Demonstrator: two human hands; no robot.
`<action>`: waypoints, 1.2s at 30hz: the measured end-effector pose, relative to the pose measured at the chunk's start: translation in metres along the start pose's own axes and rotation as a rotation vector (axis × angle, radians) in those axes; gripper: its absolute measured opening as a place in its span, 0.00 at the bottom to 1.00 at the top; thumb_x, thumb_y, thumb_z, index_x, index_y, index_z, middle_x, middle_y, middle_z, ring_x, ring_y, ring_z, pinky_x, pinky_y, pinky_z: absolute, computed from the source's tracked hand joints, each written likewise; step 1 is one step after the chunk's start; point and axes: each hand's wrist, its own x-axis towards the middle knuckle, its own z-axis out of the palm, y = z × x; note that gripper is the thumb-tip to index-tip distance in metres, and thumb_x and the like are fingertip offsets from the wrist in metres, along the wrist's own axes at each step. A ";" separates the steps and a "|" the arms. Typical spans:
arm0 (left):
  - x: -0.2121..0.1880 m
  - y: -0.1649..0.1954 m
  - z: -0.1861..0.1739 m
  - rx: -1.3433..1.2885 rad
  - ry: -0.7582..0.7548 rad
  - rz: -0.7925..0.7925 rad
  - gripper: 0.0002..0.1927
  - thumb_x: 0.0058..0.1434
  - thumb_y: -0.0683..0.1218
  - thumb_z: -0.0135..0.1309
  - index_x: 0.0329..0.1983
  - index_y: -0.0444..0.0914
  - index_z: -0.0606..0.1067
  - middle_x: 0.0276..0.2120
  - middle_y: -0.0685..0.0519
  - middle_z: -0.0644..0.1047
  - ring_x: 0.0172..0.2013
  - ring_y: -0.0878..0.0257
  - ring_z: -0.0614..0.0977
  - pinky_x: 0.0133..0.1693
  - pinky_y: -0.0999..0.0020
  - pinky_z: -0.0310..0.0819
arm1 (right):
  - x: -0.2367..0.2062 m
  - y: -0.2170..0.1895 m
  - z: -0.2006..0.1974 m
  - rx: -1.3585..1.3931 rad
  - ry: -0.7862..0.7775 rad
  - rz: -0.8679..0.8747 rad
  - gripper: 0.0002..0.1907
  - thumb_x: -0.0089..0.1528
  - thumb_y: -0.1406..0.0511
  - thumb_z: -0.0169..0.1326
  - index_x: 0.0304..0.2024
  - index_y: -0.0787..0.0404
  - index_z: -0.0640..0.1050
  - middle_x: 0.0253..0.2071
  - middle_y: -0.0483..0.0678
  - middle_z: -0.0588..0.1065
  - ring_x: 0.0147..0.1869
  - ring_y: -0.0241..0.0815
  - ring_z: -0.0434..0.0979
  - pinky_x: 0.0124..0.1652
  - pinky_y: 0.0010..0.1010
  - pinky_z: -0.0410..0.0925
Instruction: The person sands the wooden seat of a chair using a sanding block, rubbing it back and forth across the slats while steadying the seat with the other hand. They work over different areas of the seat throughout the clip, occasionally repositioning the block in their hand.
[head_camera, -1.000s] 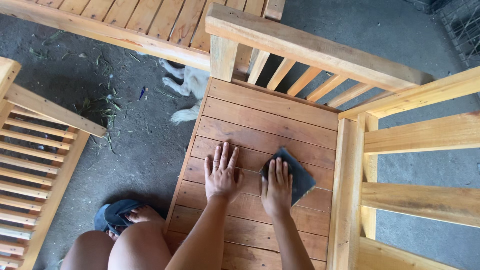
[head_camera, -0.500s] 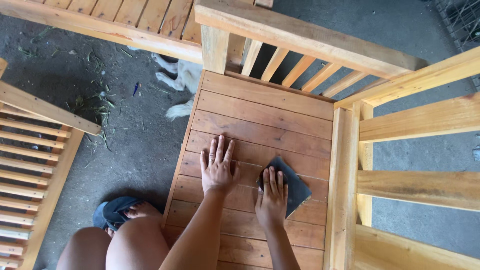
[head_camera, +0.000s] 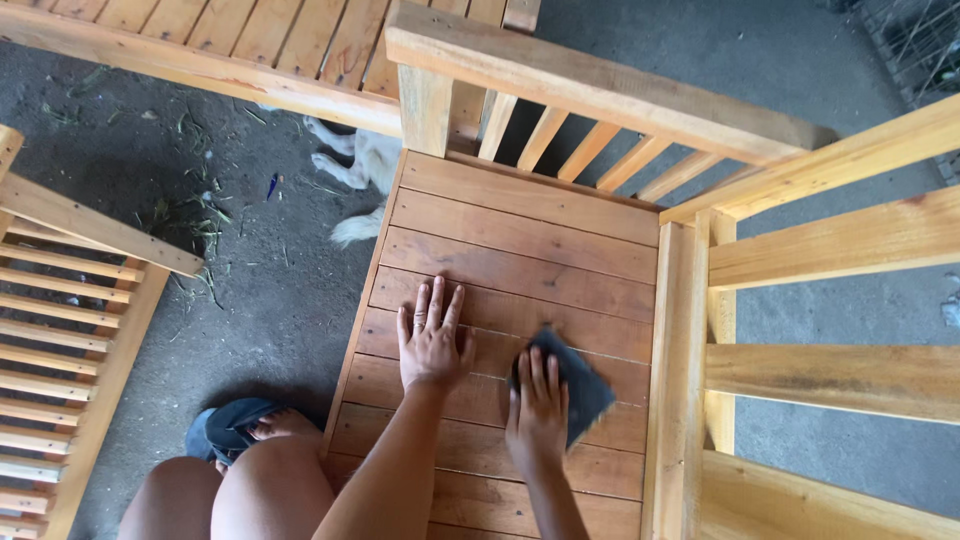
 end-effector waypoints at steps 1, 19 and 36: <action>0.000 0.000 0.001 -0.006 0.007 0.003 0.40 0.64 0.61 0.43 0.78 0.54 0.48 0.78 0.56 0.41 0.76 0.57 0.43 0.71 0.45 0.31 | -0.015 -0.001 -0.002 -0.012 -0.010 0.001 0.30 0.65 0.60 0.46 0.71 0.56 0.64 0.75 0.49 0.59 0.78 0.55 0.55 0.67 0.55 0.54; 0.000 -0.002 0.005 0.005 0.040 0.022 0.39 0.65 0.62 0.43 0.78 0.54 0.48 0.78 0.56 0.41 0.76 0.57 0.43 0.71 0.45 0.32 | -0.045 -0.006 -0.019 -0.014 -0.037 -0.017 0.30 0.65 0.60 0.46 0.71 0.55 0.62 0.75 0.50 0.58 0.79 0.56 0.53 0.67 0.56 0.53; -0.004 0.001 -0.015 -0.023 0.049 0.044 0.39 0.65 0.62 0.41 0.78 0.53 0.46 0.78 0.55 0.39 0.75 0.56 0.40 0.70 0.43 0.29 | 0.097 0.059 -0.029 -0.059 0.084 0.178 0.29 0.70 0.55 0.39 0.73 0.50 0.61 0.78 0.46 0.55 0.81 0.53 0.50 0.70 0.60 0.49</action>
